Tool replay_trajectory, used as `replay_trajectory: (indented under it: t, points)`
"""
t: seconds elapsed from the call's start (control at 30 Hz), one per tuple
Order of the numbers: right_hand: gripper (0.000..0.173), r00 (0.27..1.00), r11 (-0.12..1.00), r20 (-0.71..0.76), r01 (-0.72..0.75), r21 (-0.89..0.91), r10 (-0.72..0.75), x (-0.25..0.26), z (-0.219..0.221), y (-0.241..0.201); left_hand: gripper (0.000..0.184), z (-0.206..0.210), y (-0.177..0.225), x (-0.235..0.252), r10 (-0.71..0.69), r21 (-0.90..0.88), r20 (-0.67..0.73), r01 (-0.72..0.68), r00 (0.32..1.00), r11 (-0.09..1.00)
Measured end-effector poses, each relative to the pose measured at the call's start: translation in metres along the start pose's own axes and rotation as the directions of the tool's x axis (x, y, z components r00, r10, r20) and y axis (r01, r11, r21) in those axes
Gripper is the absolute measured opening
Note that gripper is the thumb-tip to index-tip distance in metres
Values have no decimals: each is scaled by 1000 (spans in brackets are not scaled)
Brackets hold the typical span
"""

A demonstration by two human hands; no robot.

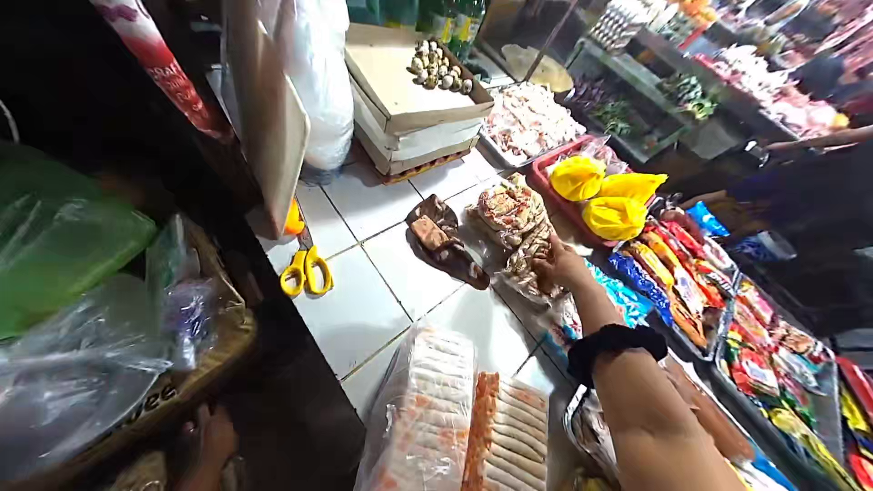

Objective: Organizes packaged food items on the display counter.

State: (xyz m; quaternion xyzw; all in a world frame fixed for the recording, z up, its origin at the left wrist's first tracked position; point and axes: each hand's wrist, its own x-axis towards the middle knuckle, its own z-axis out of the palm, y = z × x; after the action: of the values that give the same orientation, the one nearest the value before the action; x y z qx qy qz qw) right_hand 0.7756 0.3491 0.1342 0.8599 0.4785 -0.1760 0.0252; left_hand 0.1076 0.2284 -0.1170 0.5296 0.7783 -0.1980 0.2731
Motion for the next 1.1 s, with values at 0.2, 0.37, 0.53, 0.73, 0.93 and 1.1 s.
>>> replay_trajectory:
  t: [0.2, 0.37, 0.53, 0.73, 0.93, 1.1]
  points:
    - [71, 973, 998, -222, -65, 19, 68, -10, 27, -17, 57, 1, -28, -20, 295, -108, -131, -310, 946, 945]
    - [60, 985, 992, -154, 88, 88, -74, -52, -11, -61, 83, -50, -6, -37, 264, -6, 83, -265, 961, 964]
    - [39, 698, 591, -294, 713, 377, -654, -201, -42, -141, 43, -157, -15, -118, 449, -217, -60, -450, 892, 866]
    - [98, 468, 119, -150, 497, 860, -871, -351, 53, -224, 51, -189, -32, -229, 444, -832, -426, -534, 788, 149]
    - [80, 679, 118, -48, 195, 974, -732, -398, 78, -268, 54, -197, -14, -308, 204, -949, -315, -305, 927, -80]
    - [59, 747, 63, -16, 77, 995, -665, -427, 76, -271, 63, -180, -42, -324, 366, -889, -452, -443, 813, -114]
